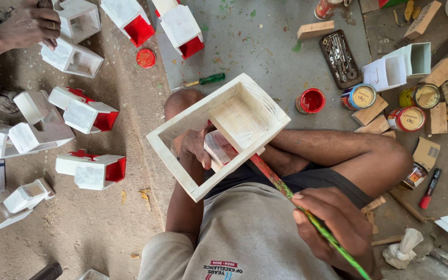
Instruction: The person paints the interior and exterior surfaces of small white wooden boxes red using a paintbrush. They hold the box in one hand and apply red paint with the other, rotating the box to cover different sides and dipping the brush into a paint can as needed.
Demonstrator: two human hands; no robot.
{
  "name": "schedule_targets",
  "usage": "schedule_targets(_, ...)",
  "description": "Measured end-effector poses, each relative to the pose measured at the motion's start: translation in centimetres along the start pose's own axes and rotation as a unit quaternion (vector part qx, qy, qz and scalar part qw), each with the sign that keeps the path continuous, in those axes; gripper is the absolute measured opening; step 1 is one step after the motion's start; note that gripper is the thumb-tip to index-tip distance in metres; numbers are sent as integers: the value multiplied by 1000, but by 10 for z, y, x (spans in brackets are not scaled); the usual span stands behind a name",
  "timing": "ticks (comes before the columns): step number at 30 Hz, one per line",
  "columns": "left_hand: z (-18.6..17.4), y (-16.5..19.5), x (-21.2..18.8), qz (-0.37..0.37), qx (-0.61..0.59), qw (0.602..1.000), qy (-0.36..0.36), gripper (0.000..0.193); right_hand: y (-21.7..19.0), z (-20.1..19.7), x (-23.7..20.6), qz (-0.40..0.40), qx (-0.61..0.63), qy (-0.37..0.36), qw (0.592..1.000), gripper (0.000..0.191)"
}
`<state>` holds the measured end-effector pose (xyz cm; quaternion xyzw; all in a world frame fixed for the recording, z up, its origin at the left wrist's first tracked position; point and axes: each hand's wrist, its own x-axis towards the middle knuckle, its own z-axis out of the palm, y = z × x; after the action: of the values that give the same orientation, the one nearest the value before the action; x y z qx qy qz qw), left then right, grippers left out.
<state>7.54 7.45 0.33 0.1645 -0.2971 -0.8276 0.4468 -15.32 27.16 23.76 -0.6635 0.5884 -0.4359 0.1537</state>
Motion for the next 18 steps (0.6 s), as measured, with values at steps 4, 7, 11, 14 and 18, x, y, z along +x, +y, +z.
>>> schedule_targets(4, -3, -3, -1, 3, -1, 1000, 0, 132, 5, -4, 18, 36, 16, -38, 998, 21)
schedule_targets(7, -6, -4, 0, 6, -1, 1000, -1, 132, 1, -9, 29, 35, 6, -53, 998, 21)
schedule_targets(11, -9, -4, -1, 9, 0, 1000, 1, 133, -6, -18, 37, 85, 2, -60, 995, 17)
schedule_targets(14, -9, -5, -1, 8, -2, 1000, 2, 133, -5, -20, 42, 91, 10, -58, 994, 16)
schedule_targets(18, -7, -3, -2, 9, -1, 1000, 1, 134, -2, -20, 46, 87, 22, -52, 995, 14)
